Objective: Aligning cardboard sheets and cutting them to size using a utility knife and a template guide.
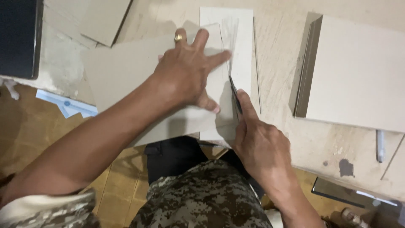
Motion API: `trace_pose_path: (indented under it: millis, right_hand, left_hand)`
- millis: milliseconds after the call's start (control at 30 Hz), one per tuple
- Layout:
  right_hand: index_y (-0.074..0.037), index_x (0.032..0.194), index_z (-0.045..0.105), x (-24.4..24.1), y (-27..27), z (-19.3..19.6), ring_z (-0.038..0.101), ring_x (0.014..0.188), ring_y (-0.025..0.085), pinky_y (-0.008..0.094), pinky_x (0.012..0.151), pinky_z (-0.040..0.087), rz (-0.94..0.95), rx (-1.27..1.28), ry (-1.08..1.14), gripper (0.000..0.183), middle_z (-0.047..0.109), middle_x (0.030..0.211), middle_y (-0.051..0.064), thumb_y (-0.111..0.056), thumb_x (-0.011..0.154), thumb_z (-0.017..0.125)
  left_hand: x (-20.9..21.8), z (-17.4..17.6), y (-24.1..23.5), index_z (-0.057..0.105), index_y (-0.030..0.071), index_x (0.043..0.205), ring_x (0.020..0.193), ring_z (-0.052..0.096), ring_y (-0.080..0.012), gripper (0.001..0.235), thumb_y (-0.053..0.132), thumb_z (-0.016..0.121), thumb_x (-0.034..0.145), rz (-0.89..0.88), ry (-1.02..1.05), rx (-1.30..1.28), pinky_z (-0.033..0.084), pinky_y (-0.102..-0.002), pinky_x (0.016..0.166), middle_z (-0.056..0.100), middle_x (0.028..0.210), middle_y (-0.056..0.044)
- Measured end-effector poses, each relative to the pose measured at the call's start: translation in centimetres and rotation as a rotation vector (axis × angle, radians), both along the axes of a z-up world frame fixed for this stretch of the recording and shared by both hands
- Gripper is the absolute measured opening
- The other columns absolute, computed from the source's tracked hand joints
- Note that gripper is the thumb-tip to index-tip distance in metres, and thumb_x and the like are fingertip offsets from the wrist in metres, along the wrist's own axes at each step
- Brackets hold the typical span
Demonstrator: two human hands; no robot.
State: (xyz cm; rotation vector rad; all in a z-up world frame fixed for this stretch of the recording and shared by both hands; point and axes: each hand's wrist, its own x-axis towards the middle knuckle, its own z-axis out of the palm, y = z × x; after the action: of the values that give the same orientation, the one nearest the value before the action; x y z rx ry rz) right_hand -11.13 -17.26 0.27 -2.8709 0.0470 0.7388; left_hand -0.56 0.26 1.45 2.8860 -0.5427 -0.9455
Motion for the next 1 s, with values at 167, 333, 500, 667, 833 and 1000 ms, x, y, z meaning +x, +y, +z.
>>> trace_pose_path:
  millis: [167, 333, 500, 667, 833, 1000]
  right_hand:
    - [-0.024, 0.163, 0.023, -5.5, -2.8, 0.5, 0.053, 0.028, 0.018, 0.036, 0.031, 0.057, 0.035, 0.081, 0.054, 0.063, 0.059, 0.041, 0.000, -0.023, 0.103, 0.039]
    - [-0.021, 0.159, 0.034, -6.6, -3.9, -1.1, 0.051, 0.030, 0.023, 0.041, 0.033, 0.047, 0.025, 0.192, -0.079, 0.060, 0.059, 0.042, 0.004, -0.022, 0.101, 0.047]
    - [-0.049, 0.154, 0.042, -6.0, -5.2, -0.3, 0.067, 0.105, 0.050, 0.061, 0.080, 0.051, -0.351, 0.159, -0.006, 0.058, 0.069, 0.126, 0.019, -0.043, 0.096, 0.043]
    - [-0.029, 0.152, 0.050, -6.9, -5.8, -2.4, 0.074, 0.062, 0.019, 0.027, 0.061, 0.046, -0.249, 0.391, -0.316, 0.054, 0.077, 0.117, 0.013, -0.026, 0.098, 0.054]
    - [-0.017, 0.158, 0.033, -3.3, -3.8, -2.7, 0.044, 0.030, 0.014, 0.030, 0.029, 0.044, -0.046, 0.525, -0.250, 0.056, 0.052, 0.045, 0.001, -0.023, 0.104, 0.043]
    - [-0.022, 0.159, 0.035, -0.8, -2.4, -1.8, 0.046, 0.032, 0.019, 0.036, 0.035, 0.043, -0.076, 0.495, -0.182, 0.055, 0.054, 0.045, 0.006, -0.027, 0.104, 0.044]
  left_hand:
    - [0.6, 0.7, -0.4, 0.022, 0.045, 0.161, 0.146, 0.009, -0.0499, 0.115, 0.064, 0.088, 0.069, 0.099, 0.119, -0.014, 0.045, -0.073, 0.103, 0.017, 0.152, -0.010]
    - [0.3, 0.5, -0.5, 0.022, 0.044, 0.161, 0.144, 0.010, -0.0501, 0.114, 0.069, 0.085, 0.069, 0.072, 0.086, 0.019, 0.049, -0.070, 0.100, 0.016, 0.154, -0.011]
    - [0.6, 0.6, 0.0, 0.022, 0.041, 0.161, 0.147, 0.004, -0.0523, 0.116, 0.069, 0.085, 0.068, 0.056, 0.042, -0.024, 0.043, -0.072, 0.105, 0.014, 0.157, -0.013]
    - [0.0, 0.0, -0.2, 0.013, 0.036, 0.164, 0.146, 0.008, -0.0537, 0.127, 0.070, 0.087, 0.067, 0.044, 0.034, -0.012, 0.046, -0.066, 0.103, 0.014, 0.159, -0.016]
    - [0.2, -1.4, 0.1, 0.009, 0.021, 0.164, 0.143, 0.018, -0.0564, 0.141, 0.075, 0.090, 0.061, 0.050, -0.040, -0.041, 0.056, -0.064, 0.089, 0.024, 0.151, -0.016]
    - [0.3, -0.8, -0.2, 0.011, 0.020, 0.163, 0.143, 0.019, -0.0530, 0.141, 0.072, 0.093, 0.060, 0.079, 0.001, -0.039, 0.053, -0.071, 0.091, 0.024, 0.152, -0.013]
